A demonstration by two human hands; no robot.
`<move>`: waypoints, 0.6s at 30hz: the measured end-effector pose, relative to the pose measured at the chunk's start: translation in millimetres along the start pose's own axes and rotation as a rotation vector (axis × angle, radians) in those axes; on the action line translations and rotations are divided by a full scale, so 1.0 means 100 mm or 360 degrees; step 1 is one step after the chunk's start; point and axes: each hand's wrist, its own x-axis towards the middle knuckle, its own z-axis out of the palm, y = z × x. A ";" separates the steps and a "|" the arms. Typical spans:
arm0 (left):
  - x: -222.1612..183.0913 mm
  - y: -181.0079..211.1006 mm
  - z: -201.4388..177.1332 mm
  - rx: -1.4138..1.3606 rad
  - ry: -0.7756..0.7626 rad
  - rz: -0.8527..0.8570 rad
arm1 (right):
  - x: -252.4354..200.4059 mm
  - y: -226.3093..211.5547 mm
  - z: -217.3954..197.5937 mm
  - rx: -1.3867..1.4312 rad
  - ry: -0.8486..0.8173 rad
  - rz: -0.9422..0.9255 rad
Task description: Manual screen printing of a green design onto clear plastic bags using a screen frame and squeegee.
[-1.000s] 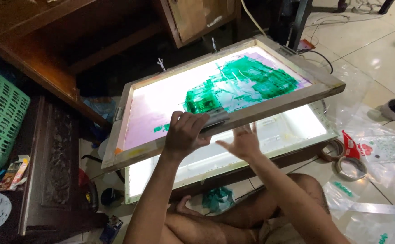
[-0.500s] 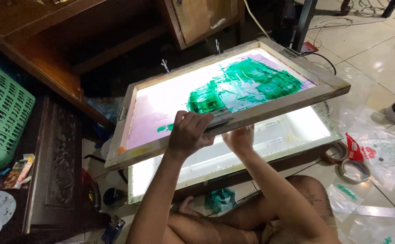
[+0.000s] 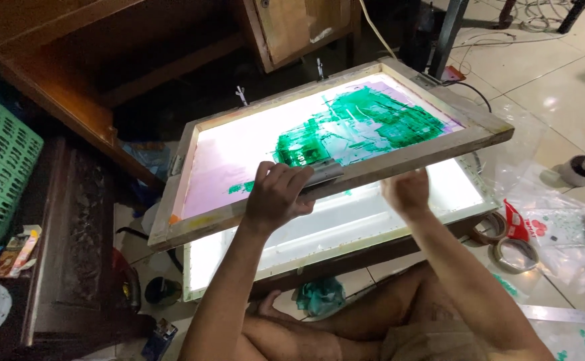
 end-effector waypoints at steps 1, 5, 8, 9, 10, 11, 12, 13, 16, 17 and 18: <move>0.01 0.00 0.00 0.0021 0.0006 0.0006 | -0.03 0.13 -0.01 -0.0080 0.0048 -0.0069; 0.02 0.00 0.00 0.0001 0.0021 0.0012 | -0.26 0.46 0.08 -0.0271 -0.0064 0.0118; 0.03 -0.03 0.01 -0.0023 -0.0022 0.0002 | -0.30 0.57 -0.15 -0.0236 -0.0236 0.0373; 0.05 -0.03 0.00 -0.0021 -0.0013 -0.0005 | -0.36 0.64 -0.11 -0.0048 -0.0378 0.0684; 0.07 -0.05 -0.01 -0.0015 -0.0006 -0.0012 | -0.42 0.70 -0.06 0.0148 -0.0513 0.0994; 0.08 -0.06 -0.02 -0.0015 -0.0002 -0.0006 | -0.49 0.79 -0.03 0.0148 -0.0507 0.0997; 0.09 -0.05 -0.03 -0.0027 -0.0011 -0.0014 | -0.55 0.89 -0.01 0.0252 -0.0469 0.1228; 0.10 -0.04 -0.04 -0.0040 -0.0019 -0.0021 | -0.62 1.00 0.02 0.0356 -0.0428 0.1459; 0.09 -0.04 -0.03 0.0001 0.0025 0.0027 | -0.65 1.12 -0.41 -0.0305 0.0416 0.0251; 0.07 -0.01 -0.05 -0.0013 0.0023 0.0034 | -0.72 1.12 -0.53 -0.0314 0.0408 0.0262; 0.09 -0.02 -0.05 0.0003 0.0017 0.0036 | -0.73 1.15 -0.63 -0.0361 0.0302 0.0230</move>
